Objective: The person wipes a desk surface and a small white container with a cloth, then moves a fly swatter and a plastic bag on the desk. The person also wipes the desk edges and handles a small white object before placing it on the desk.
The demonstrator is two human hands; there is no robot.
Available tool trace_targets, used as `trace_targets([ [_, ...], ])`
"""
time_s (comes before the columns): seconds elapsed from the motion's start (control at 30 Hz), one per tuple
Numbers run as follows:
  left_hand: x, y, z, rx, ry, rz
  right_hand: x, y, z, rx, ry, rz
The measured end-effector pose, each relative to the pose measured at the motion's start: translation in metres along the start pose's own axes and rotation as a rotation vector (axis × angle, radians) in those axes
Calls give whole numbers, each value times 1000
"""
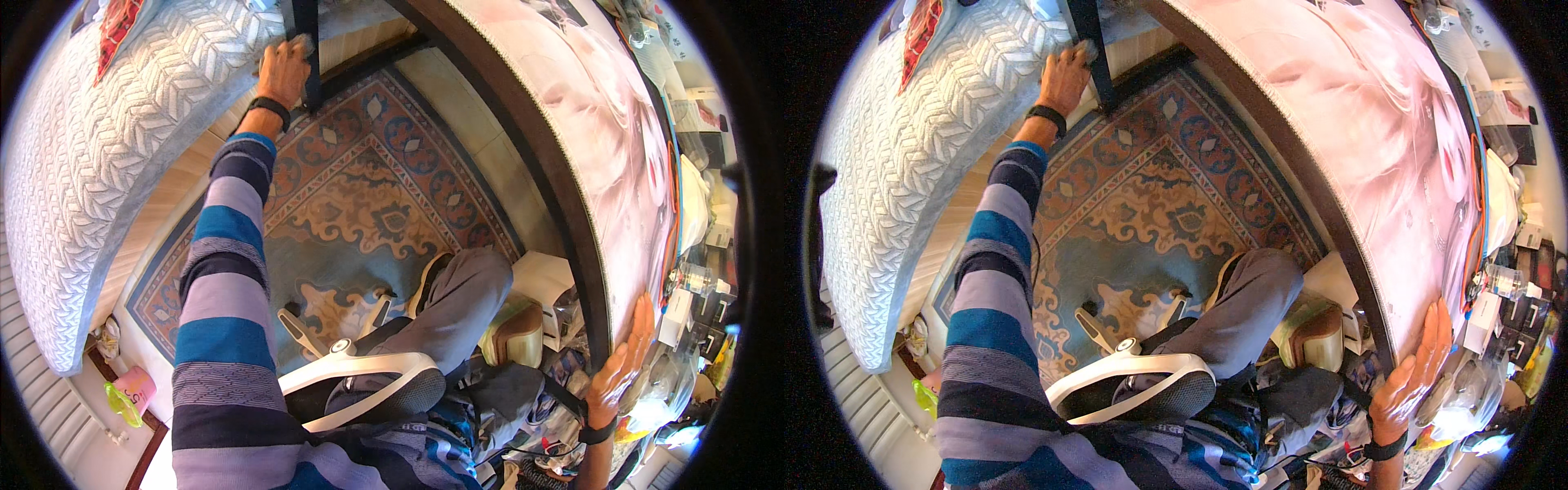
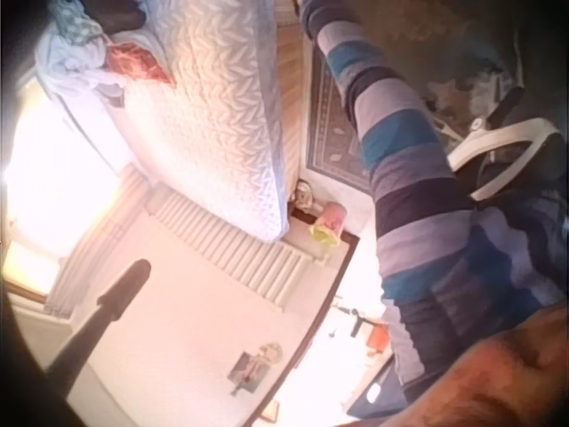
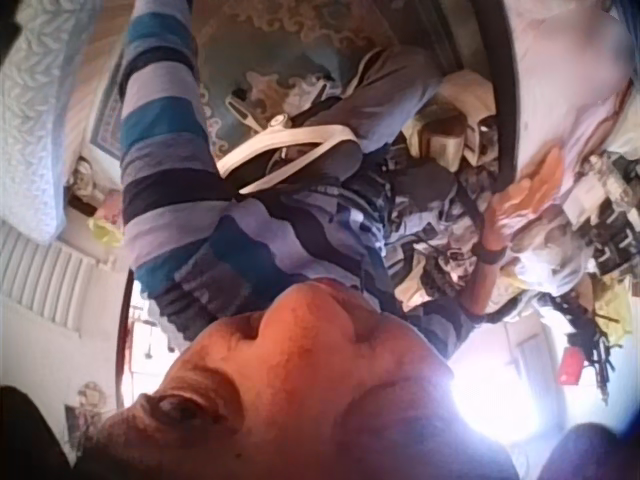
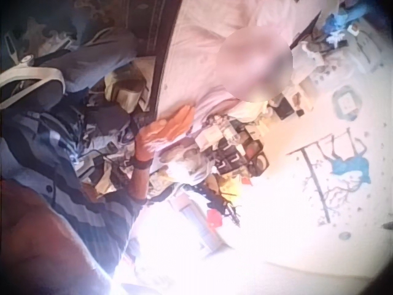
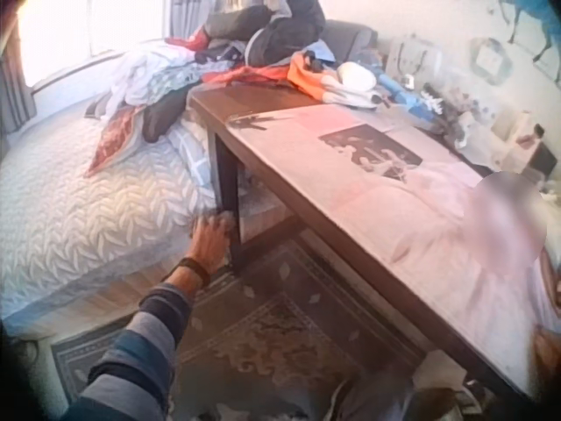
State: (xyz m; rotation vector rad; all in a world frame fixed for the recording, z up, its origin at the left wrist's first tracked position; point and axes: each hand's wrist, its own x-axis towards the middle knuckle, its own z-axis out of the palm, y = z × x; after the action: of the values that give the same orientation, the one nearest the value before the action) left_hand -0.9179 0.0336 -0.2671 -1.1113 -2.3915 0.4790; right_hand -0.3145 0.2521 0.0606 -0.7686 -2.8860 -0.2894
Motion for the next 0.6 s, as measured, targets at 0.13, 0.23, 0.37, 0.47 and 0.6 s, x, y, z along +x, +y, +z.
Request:
trace_targets([
  [0.13, -15, 11, 12, -706, -203, -493, 1, -1, -1, 14, 12, -20],
  [0.23, -4, 9, -15, -1584, -245, -978, 2, -2, -1, 10, 16, -30],
  [0.37, 2, 19, -102, -2394, 390, -1090, 1, -3, -1, 5, 16, -27],
  [0.47, 13, 14, -161, -2433, 859, -1074, 1, -4, 0, 11, 35, -28],
  [0.6, 26, -5, -193, -2373, 1082, -1010, 3, -5, 0, 33, 53, -29],
])
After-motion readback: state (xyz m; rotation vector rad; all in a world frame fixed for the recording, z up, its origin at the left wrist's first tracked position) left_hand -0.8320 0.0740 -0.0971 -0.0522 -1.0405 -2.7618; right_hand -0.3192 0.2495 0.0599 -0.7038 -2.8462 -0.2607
